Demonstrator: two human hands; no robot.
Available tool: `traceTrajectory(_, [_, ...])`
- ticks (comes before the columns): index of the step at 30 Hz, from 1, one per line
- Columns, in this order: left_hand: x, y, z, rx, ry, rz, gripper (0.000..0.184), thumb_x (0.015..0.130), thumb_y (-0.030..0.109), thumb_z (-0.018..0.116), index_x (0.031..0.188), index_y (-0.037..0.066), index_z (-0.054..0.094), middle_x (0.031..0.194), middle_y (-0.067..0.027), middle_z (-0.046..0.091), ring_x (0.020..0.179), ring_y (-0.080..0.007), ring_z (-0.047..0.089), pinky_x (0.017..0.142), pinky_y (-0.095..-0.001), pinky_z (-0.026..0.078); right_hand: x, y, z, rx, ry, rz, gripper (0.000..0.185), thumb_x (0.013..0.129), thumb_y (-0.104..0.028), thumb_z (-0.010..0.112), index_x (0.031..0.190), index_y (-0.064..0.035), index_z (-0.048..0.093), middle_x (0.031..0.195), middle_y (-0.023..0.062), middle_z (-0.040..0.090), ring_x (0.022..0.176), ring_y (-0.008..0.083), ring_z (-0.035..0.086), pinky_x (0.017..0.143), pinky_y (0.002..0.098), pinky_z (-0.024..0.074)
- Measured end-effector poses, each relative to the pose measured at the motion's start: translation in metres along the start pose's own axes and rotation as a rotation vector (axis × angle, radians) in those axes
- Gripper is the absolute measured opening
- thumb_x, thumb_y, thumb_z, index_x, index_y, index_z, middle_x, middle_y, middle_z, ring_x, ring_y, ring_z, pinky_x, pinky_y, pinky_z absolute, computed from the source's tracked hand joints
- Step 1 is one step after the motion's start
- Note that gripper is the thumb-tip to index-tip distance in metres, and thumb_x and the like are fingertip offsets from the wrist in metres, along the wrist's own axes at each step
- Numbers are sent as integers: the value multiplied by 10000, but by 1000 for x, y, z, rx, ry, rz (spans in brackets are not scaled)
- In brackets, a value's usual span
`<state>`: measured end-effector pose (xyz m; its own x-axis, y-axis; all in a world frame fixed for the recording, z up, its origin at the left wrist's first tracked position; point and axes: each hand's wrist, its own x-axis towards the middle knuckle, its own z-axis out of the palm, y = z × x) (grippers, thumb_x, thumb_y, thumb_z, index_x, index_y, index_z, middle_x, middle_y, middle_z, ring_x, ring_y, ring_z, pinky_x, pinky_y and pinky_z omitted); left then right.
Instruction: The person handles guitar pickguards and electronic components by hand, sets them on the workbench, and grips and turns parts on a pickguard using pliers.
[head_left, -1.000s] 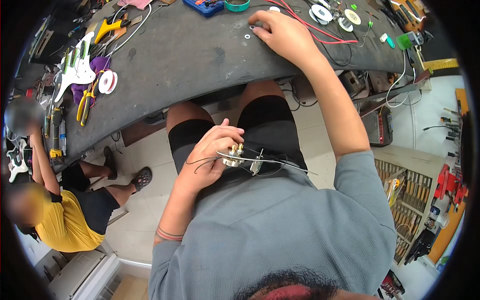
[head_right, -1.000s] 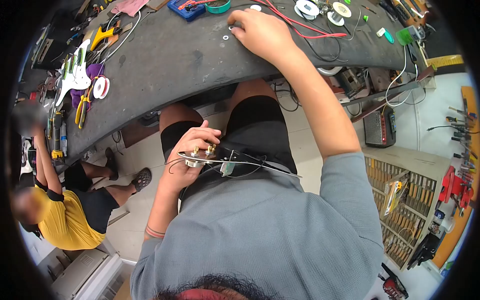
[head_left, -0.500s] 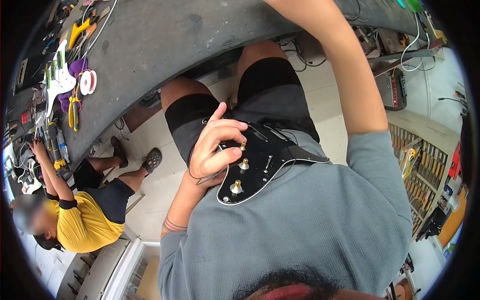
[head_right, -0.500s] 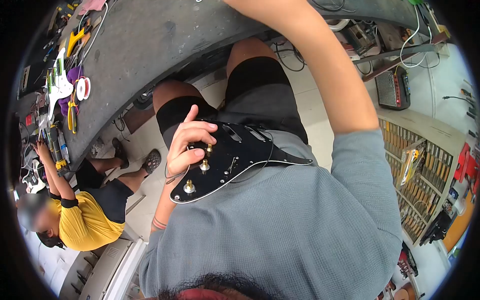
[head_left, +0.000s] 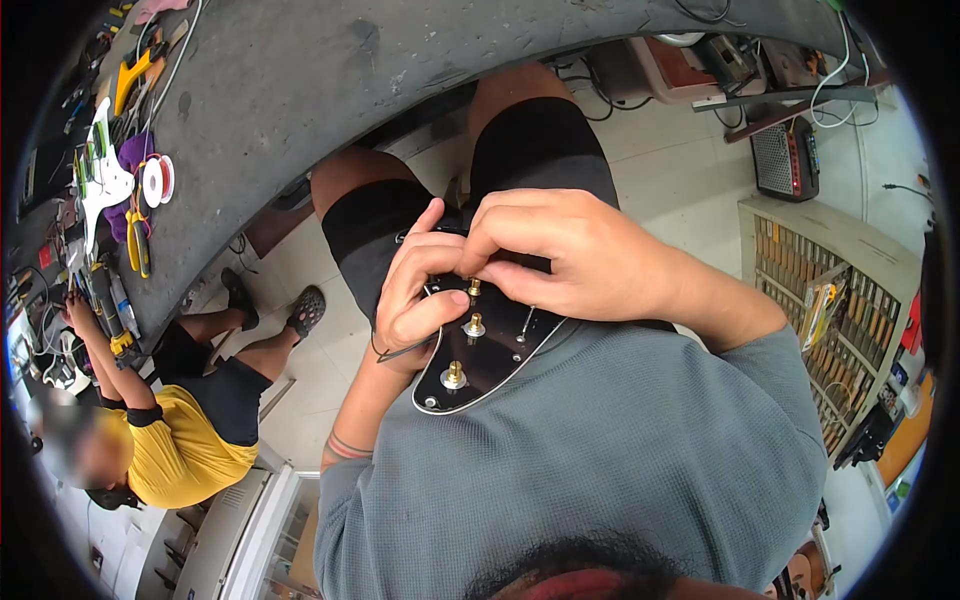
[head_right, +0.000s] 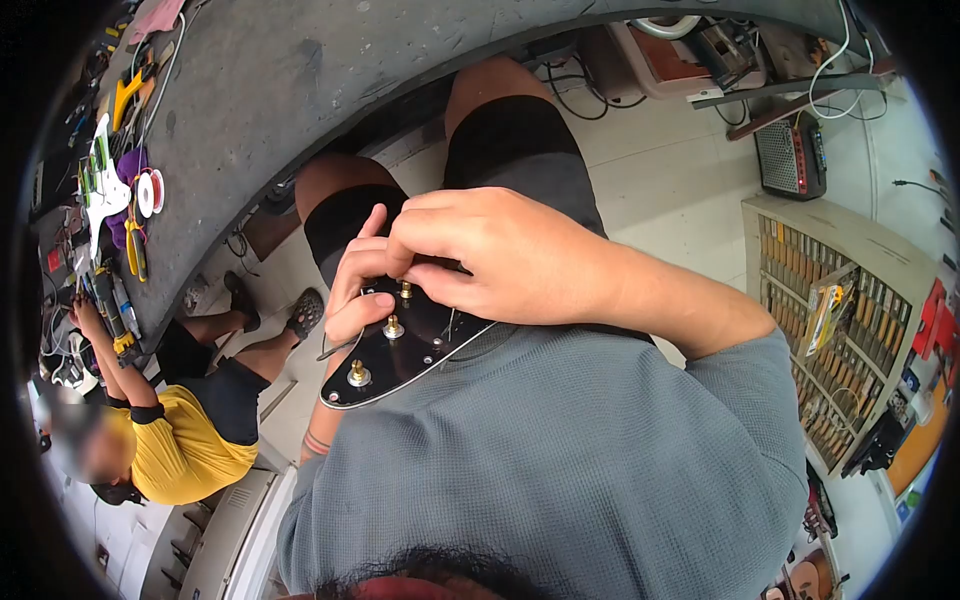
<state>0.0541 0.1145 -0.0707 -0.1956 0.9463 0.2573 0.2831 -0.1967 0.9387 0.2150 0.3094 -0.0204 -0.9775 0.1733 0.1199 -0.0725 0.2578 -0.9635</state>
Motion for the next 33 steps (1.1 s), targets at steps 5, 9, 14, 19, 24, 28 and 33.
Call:
traceTrajectory(5, [-2,-6,-1,-96,-15,-59,254,824,71,736,1059,96,644,1089,-164,720,1038,-329,719,1257,-719,315,0,-2,-11,78,-109,-26,133,912,16,747,1040,-21,735,977,97,727,902,286,726,780,384,573])
traceTrajectory(9, [3,-8,5,-206,78,-20,339,789,2,757,1072,160,658,1074,-135,651,1033,-315,721,1243,-724,347,3,11,-18,162,-180,-45,128,934,-35,737,1061,-32,753,958,101,720,855,280,715,760,388,562])
traceTrajectory(14, [-4,-18,7,-44,91,196,421,767,-36,817,1085,197,668,1071,-88,493,1027,-311,723,1240,-716,372,12,12,-18,234,-246,-13,100,947,-58,761,1044,-36,770,961,86,731,911,259,714,803,379,567])
traceTrajectory(19, [0,-9,9,17,104,220,380,800,7,880,1064,208,694,1150,-83,417,1041,-315,722,1220,-691,420,20,14,-19,213,-316,-97,98,951,-54,769,1045,-27,765,980,72,727,925,248,709,821,369,561])
traceTrajectory(24, [-5,-16,10,30,120,251,360,805,-13,881,1043,198,712,1192,-87,403,1050,-312,725,1226,-685,420,22,19,-19,310,-357,-8,131,954,-77,787,1066,-15,759,1008,64,744,913,200,713,821,348,574])
traceTrajectory(28, [-7,-12,9,19,102,214,366,795,-24,878,1040,197,719,1203,-85,409,1037,-309,728,1228,-688,415,23,11,-22,428,-366,159,168,949,-74,792,1094,-5,745,1026,78,747,908,175,717,831,337,595])
traceTrajectory(33, [-7,-17,7,5,85,198,382,792,-16,881,1067,193,720,1150,-71,497,1021,-296,728,1233,-683,412,25,11,-18,291,-363,9,185,952,-39,741,1131,-2,711,1029,79,750,922,188,725,865,348,601])
